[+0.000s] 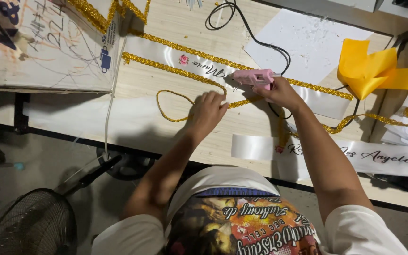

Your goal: Applying decorative gold trim to ribbon sashes using a hot glue gun.

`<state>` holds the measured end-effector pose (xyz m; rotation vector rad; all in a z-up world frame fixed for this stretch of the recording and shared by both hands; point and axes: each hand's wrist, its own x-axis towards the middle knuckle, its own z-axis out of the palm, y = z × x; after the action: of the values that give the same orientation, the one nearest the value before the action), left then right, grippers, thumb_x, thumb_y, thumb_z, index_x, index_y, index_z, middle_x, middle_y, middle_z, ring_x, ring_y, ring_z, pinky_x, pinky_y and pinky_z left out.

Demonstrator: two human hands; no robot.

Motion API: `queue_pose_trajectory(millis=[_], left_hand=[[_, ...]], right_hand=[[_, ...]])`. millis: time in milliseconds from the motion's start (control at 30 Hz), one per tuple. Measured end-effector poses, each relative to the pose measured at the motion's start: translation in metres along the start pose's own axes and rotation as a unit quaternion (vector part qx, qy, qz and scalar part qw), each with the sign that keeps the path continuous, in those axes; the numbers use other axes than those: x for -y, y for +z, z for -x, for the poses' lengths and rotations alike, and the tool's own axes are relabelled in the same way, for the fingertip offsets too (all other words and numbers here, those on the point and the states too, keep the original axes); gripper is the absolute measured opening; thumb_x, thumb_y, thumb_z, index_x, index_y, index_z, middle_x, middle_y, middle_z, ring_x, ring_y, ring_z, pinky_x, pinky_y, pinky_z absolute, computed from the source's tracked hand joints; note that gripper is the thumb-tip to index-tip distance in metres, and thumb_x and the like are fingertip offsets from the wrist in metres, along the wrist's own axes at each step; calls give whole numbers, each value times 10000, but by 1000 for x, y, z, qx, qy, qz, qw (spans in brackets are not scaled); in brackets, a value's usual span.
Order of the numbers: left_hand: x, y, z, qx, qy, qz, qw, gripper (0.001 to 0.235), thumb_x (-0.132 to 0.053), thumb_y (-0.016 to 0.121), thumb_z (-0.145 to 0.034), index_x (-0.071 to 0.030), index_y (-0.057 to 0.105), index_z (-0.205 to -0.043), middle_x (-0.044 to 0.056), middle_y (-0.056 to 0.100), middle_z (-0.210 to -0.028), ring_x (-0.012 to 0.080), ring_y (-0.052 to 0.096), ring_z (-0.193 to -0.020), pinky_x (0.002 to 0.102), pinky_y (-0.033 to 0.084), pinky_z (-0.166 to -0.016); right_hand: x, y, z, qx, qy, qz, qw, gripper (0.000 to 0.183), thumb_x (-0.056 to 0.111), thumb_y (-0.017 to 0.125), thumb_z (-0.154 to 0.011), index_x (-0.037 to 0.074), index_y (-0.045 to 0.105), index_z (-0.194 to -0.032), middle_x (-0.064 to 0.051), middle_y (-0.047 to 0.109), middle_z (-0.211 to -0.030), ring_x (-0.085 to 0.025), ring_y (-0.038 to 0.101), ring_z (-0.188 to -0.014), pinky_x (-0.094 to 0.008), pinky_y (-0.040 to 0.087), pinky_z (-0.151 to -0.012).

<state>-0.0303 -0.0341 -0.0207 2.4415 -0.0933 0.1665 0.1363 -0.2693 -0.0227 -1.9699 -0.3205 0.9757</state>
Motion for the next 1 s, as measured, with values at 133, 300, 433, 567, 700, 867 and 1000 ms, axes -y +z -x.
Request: queue_pose_trajectory(millis=[133, 300, 433, 567, 700, 867, 1000], left_hand=[[13, 25, -21, 52, -63, -78, 994, 331, -309, 730, -944, -23, 664, -1097, 125, 627, -1084, 298, 590, -1013, 444, 498, -917], [30, 3, -31, -22, -35, 3, 999, 337, 34, 598, -901, -53, 686, -1214, 150, 624, -1116, 312, 616, -1047, 415, 530, -903], [71, -12, -24, -92, -40, 49, 994, 276, 34, 576, -877, -78, 718, -1085, 149, 664, -1101, 309, 672, -997, 424, 549, -900], [83, -22, -35, -124, -77, -23, 989, 117, -165, 708, -894, -64, 663, -858, 152, 671, -927, 355, 650, -887, 462, 538, -795], [82, -32, -44, -144, -227, -13, 963, 419, -398, 806, -903, -93, 582, -724, 100, 660, -827, 324, 637, -762, 472, 518, -669], [115, -2, -44, -208, -238, -55, 947, 417, -412, 864, -799, -97, 597, -740, 74, 675, -824, 306, 656, -804, 466, 532, -661], [111, -5, -42, -220, -236, 10, 947, 396, -225, 840, -809, -46, 644, -1102, 109, 670, -927, 336, 649, -884, 473, 534, -693]], right_hand=[[-7, 2, -3, -5, -12, -6, 1000, 357, 237, 736, -928, 44, 697, -1225, 2, 655, -828, -72, 565, -677, -259, 483, -584], [-17, -2, -6, -5, 6, -20, 1000, 342, 250, 745, -937, 20, 709, -1188, -12, 655, -852, -97, 578, -712, -275, 499, -605], [-5, -1, -4, -7, 9, -1, 1000, 367, 277, 743, -920, 46, 690, -1200, 2, 686, -886, -94, 628, -737, -262, 540, -622], [-14, -9, -7, -8, -8, 38, 999, 353, 280, 750, -934, 48, 705, -1197, -19, 683, -908, -95, 622, -787, -279, 537, -682], [-18, -18, -5, -21, -32, 45, 998, 356, 270, 750, -917, 64, 694, -1202, 9, 712, -966, -78, 645, -846, -266, 534, -759], [-29, -22, -6, -32, -7, 32, 999, 363, 263, 770, -922, 41, 709, -1201, -22, 691, -961, -106, 612, -855, -288, 517, -756], [-24, -24, -6, -39, 21, 33, 998, 412, 259, 764, -905, 51, 684, -1252, -26, 706, -1013, -124, 654, -883, -295, 547, -770]])
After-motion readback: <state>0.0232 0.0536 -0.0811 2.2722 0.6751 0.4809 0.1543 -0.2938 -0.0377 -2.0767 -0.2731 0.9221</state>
